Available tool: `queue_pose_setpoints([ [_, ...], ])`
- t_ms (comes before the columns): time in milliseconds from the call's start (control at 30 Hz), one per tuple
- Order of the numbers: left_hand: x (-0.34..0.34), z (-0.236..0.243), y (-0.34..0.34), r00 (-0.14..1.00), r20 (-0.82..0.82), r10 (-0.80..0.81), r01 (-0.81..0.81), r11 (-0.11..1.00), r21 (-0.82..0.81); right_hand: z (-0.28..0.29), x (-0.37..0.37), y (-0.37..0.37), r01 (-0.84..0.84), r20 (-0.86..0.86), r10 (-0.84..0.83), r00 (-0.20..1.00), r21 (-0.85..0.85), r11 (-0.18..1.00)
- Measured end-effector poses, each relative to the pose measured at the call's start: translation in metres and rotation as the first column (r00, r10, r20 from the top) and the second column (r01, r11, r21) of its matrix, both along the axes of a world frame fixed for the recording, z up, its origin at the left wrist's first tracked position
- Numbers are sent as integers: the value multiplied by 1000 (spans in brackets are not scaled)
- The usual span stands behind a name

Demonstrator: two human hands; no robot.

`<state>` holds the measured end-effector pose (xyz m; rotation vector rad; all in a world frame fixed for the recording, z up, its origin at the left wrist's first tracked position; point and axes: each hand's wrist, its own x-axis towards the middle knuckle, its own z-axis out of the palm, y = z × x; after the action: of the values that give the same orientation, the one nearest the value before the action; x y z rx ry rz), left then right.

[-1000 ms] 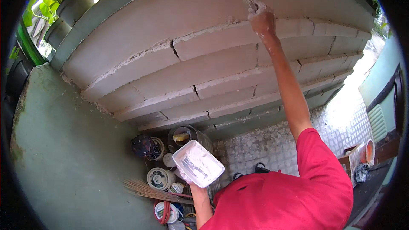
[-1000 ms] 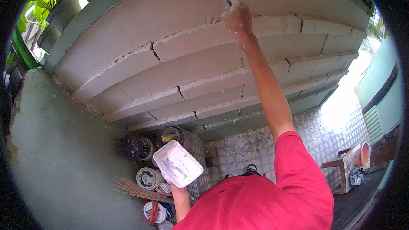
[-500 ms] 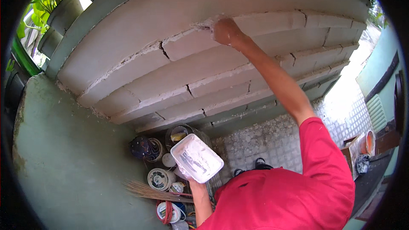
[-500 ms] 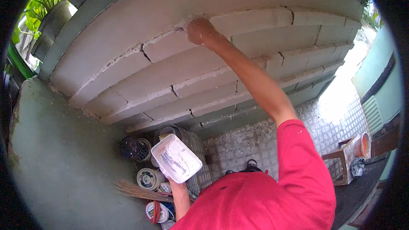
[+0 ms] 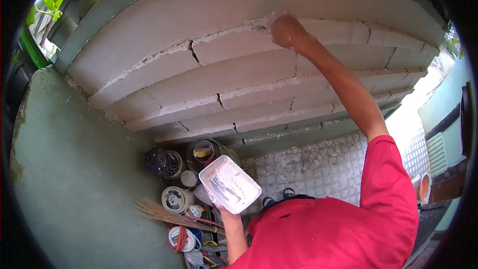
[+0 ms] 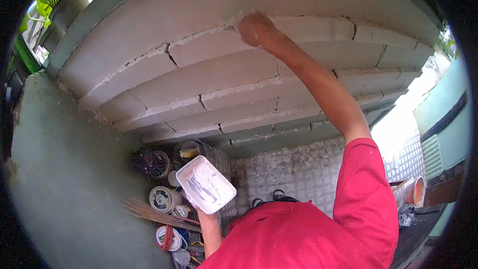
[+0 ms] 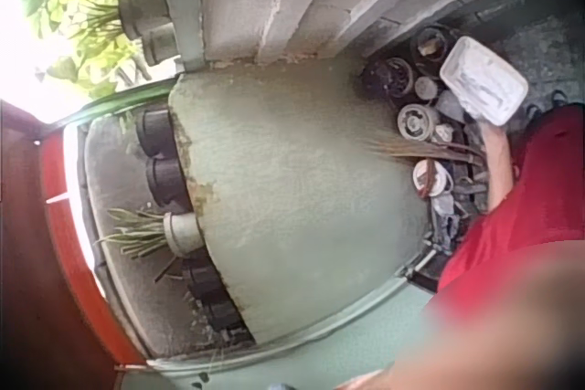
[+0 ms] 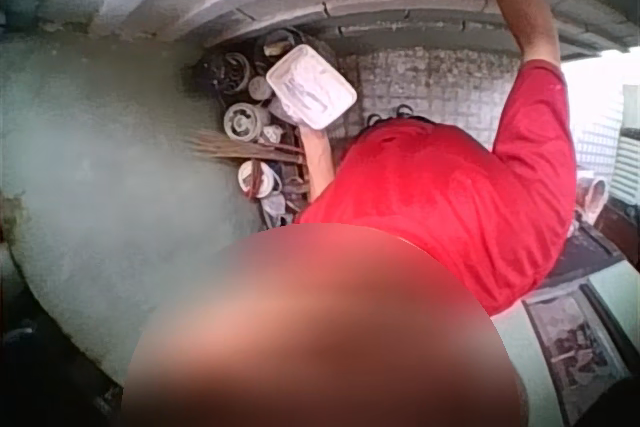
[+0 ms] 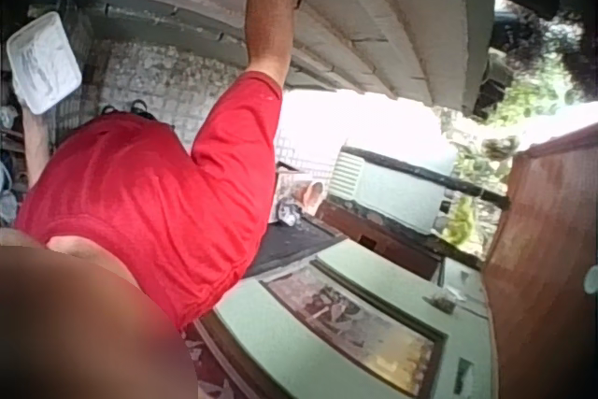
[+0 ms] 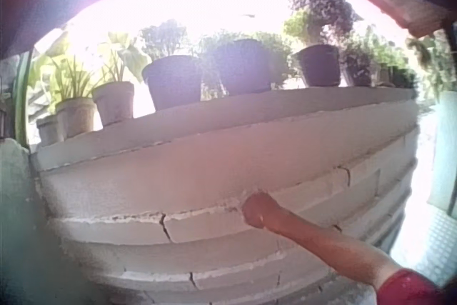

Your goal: Repairing a wall by applying putty or plaster to fill cracks.

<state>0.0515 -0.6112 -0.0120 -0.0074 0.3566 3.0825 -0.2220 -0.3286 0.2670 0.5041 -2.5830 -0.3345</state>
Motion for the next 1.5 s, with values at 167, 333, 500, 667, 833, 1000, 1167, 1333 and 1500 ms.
queue_pose_setpoints([
  [167,8,-1,18,996,59,64,-62,997,-34,13,0,12,-20,109,30,994,-86,996],
  [333,13,-11,32,998,-43,51,-53,998,-33,-3,-11,1,-70,-159,54,986,-93,993],
  [500,20,-21,39,995,86,58,-56,998,-28,-14,-7,1,-83,-1,83,997,3,997],
  [667,23,-21,31,986,96,134,-131,991,-33,7,-6,-2,-72,-1,72,997,-93,993],
  [833,7,-15,5,997,64,50,-49,999,-16,-13,-7,-28,31,69,-34,997,48,998],
  [1000,-5,-9,-39,999,53,1,1,1000,-25,-7,-2,-25,-32,-58,18,998,-263,964],
  [1167,-14,-8,-85,998,64,-24,26,999,-31,-2,-2,-26,-277,-376,-74,924,-789,548],
  [1333,-17,-11,-129,995,92,-34,40,997,-64,-19,-43,-70,-67,-345,-480,806,-860,506],
  [1500,-20,-16,-156,991,118,-67,78,992,-94,-34,-48,-131,-371,-577,-233,783,-733,570],
])
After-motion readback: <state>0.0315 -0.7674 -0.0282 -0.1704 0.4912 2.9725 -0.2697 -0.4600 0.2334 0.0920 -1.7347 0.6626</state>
